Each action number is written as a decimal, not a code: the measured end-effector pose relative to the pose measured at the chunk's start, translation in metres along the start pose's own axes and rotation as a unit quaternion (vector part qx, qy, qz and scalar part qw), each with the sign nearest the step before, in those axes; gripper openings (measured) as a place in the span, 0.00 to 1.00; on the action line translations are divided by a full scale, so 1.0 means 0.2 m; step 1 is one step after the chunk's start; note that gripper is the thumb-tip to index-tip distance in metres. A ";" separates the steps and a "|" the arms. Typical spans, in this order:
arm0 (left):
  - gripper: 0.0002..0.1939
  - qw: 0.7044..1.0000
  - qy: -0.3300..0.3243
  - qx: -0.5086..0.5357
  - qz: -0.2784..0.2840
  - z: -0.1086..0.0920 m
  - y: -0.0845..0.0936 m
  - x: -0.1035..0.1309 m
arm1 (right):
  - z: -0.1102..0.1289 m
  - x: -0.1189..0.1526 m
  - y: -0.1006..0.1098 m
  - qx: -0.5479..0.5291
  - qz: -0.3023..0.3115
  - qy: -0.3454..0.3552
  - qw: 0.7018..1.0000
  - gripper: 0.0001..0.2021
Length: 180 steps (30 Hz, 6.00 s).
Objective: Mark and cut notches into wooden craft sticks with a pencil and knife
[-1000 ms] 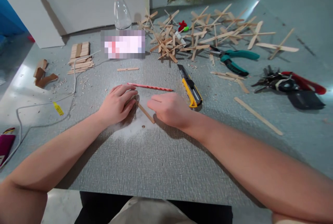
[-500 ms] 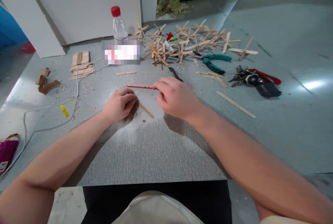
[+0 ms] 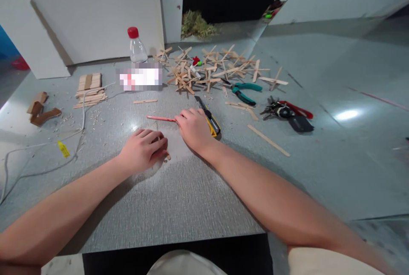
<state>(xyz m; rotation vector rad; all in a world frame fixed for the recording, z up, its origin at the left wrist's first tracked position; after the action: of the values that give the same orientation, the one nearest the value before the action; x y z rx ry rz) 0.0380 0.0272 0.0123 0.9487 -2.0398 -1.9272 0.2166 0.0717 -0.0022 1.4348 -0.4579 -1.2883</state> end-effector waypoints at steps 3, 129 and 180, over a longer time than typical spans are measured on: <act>0.12 1.000 0.003 0.020 0.000 0.02 0.00 0.00 | 0.02 0.02 0.02 -0.038 -0.053 -0.003 0.998 0.12; 0.23 0.991 0.062 0.115 0.008 0.08 0.03 0.02 | 0.13 0.14 0.10 -0.238 0.117 0.189 0.946 0.12; 0.25 0.988 0.067 0.139 -0.004 0.08 0.02 0.03 | 0.13 0.13 0.11 -0.267 0.150 0.124 0.944 0.10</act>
<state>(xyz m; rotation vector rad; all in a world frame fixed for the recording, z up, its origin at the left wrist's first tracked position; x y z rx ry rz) 0.0246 0.0370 0.0121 1.1146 -2.2638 -1.5600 0.2108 0.0316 0.0112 1.0000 -0.1303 -0.8795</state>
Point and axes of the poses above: each hand's wrist, its own x-axis away from the middle knuckle, its own y-axis out of the back of the hand, z = x × y, the point moved 4 cm from there along -x, towards the middle knuckle, and after that the axes turned 3 degrees about -y, right-handed, at the moved point
